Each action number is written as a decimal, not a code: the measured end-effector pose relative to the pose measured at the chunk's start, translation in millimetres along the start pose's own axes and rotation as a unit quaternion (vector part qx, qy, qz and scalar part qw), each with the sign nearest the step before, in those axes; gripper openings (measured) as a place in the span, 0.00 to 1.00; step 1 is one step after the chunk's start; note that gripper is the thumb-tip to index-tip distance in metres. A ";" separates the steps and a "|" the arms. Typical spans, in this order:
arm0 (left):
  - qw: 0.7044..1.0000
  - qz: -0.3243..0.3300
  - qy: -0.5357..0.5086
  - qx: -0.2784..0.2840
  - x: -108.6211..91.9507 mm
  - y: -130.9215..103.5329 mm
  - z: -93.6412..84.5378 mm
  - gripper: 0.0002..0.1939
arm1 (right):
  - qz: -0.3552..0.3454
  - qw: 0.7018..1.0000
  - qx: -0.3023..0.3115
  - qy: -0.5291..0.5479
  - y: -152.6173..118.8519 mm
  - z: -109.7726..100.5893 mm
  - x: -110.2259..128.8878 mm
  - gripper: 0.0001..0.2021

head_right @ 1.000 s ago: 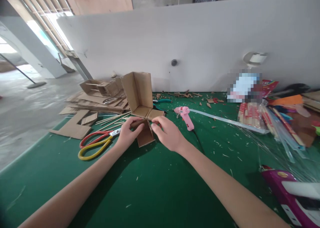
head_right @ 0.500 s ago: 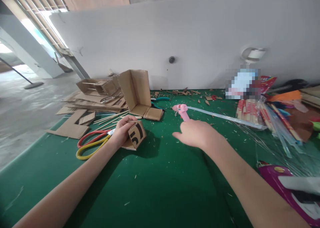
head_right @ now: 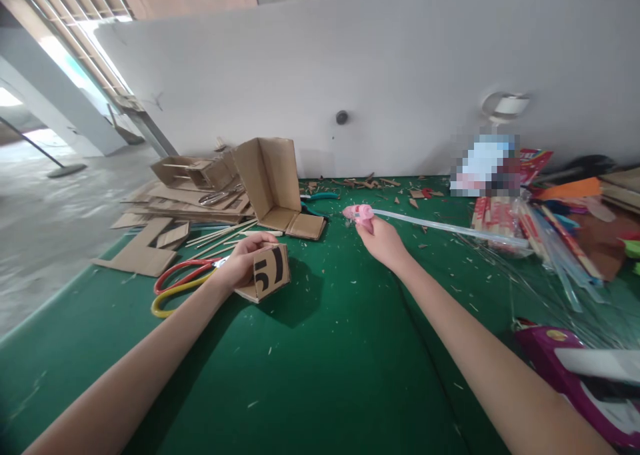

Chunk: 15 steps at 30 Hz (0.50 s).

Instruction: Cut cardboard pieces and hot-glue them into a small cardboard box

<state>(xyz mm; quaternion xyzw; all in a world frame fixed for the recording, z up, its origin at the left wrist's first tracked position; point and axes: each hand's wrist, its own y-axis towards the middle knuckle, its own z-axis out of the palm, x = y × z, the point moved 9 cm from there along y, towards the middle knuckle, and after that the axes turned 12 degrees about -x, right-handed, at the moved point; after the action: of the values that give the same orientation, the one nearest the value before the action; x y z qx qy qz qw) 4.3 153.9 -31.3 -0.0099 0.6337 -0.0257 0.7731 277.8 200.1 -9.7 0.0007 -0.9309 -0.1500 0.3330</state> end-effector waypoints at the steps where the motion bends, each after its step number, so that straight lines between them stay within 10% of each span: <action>1: 1.000 -0.003 0.000 0.000 0.1 0.0 0.0 0.19 | 0.010 0.998 -0.006 0.055 -1.6 0.8 0.8 0.16; 7: 1.000 -0.011 0.008 0.020 -4.8 -1.4 6.6 0.18 | 0.031 0.930 0.073 0.359 -56.5 8.2 33.1 0.14; 15: 0.997 -0.014 0.052 0.057 -4.4 -2.0 9.6 0.16 | -0.044 0.939 0.120 0.319 -99.1 15.5 55.7 0.14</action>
<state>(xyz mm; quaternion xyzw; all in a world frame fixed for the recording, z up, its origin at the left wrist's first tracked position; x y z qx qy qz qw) 12.8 152.0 -25.0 0.0265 0.6706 -0.0733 0.7377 215.2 104.1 -14.3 0.1296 -0.7860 -0.0438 0.6028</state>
